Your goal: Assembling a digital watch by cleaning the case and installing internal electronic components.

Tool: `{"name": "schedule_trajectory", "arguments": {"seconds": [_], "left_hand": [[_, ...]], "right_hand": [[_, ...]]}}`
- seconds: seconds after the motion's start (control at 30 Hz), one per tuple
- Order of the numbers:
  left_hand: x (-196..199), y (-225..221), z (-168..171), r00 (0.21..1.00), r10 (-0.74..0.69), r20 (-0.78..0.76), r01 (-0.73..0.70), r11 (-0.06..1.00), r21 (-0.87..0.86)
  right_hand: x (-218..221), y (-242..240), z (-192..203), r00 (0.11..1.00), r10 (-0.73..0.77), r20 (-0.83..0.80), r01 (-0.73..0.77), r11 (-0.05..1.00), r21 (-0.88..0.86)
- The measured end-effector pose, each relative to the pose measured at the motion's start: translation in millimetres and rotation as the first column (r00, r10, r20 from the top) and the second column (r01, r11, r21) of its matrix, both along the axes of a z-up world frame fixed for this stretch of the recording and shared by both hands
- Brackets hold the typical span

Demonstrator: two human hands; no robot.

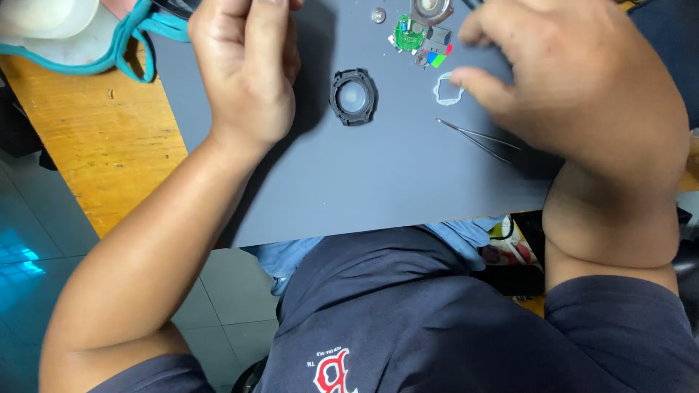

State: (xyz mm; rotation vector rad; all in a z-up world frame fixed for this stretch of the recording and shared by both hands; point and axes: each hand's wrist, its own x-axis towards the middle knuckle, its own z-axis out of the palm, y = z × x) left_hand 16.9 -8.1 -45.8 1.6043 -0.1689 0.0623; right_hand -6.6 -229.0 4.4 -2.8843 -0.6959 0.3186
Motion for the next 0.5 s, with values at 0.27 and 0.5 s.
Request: {"name": "schedule_trajectory", "arguments": {"seconds": [0.27, 0.5], "left_hand": [[14, -10, -8, 0.999, 0.005, -0.043, -0.006, 0.999, -0.033], [6, -21, 6, 0.987, -0.081, 0.137, 0.080, 0.997, 0.016]], "right_hand": [[0, 3, -13, 0.987, 0.010, -0.159, -0.040, 0.981, -0.192], [6, 11, -9, 0.945, -0.003, -0.328, -0.063, 0.979, -0.192]]}}
